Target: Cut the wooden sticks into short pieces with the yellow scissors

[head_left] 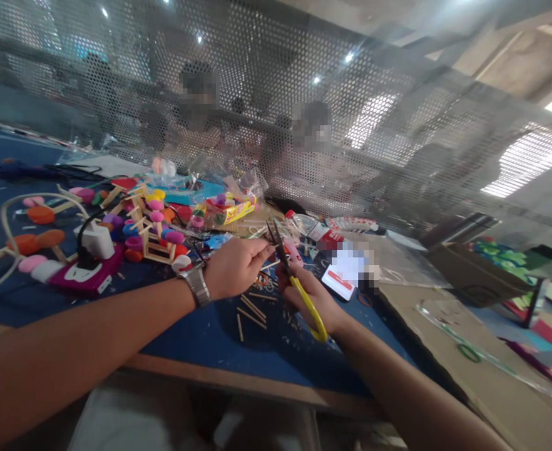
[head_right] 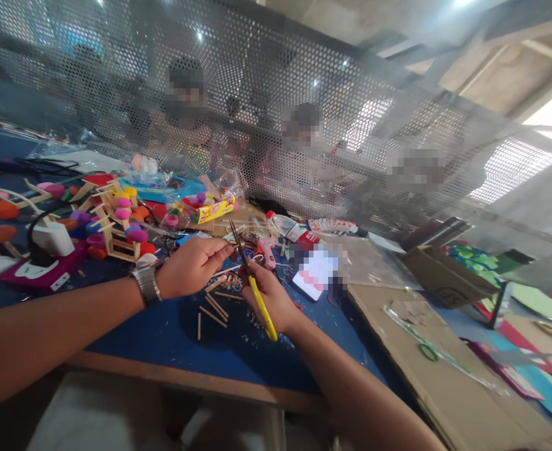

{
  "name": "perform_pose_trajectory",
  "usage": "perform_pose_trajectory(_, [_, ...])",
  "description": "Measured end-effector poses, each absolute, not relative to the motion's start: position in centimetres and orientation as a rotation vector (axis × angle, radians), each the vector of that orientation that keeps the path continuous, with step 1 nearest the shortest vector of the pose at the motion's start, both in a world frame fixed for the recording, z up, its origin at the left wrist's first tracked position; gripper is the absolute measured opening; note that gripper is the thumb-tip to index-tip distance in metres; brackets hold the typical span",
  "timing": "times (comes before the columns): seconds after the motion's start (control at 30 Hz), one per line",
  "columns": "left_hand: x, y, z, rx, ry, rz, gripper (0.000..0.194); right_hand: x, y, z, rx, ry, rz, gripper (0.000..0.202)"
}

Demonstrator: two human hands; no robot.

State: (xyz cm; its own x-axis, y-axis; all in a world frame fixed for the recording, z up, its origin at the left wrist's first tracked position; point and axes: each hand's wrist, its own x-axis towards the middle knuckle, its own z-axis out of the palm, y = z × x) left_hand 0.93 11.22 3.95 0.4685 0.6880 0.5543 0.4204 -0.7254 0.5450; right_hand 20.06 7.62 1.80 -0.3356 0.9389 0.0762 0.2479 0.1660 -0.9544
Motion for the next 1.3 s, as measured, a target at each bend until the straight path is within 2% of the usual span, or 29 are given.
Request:
perform_pose_trajectory(0.13, [0.9, 11.3, 4.0, 2.33, 0.894, 1.12, 0.035, 20.0, 7.1, 2.0, -1.116, -1.58, 1.438, 0.019])
perform_pose_trajectory(0.27, [0.9, 11.5, 3.5, 2.229, 0.828, 0.992, 0.03, 19.6, 6.7, 2.9, -0.909, -1.384, 1.724, 0.025])
perform_pose_trajectory(0.4, [0.9, 11.5, 3.3, 2.133, 0.806, 1.031, 0.031, 20.0, 7.5, 3.1, -0.801, -1.281, 1.636, 0.028])
perform_pose_trajectory(0.57, [0.9, 11.3, 3.6, 2.069, 0.686, 1.108, 0.03, 20.6, 8.3, 2.3, -0.938, -1.277, 1.517, 0.027])
perform_pose_trajectory(0.7, [0.9, 11.2, 3.5, 2.025, 0.62, 1.146, 0.031, 20.3, 8.1, 2.1, -1.04, -1.418, 1.34, 0.024])
perform_pose_trajectory(0.93, [0.7, 11.3, 3.6, 2.126, 0.694, 1.183, 0.035, 20.0, 8.1, 2.7, -1.089, -1.712, 1.141, 0.033])
perform_pose_trajectory(1.3, [0.8, 11.3, 3.7, 2.243, 0.768, 1.166, 0.031, 20.1, 8.0, 2.3, -1.032, -1.77, 1.112, 0.027])
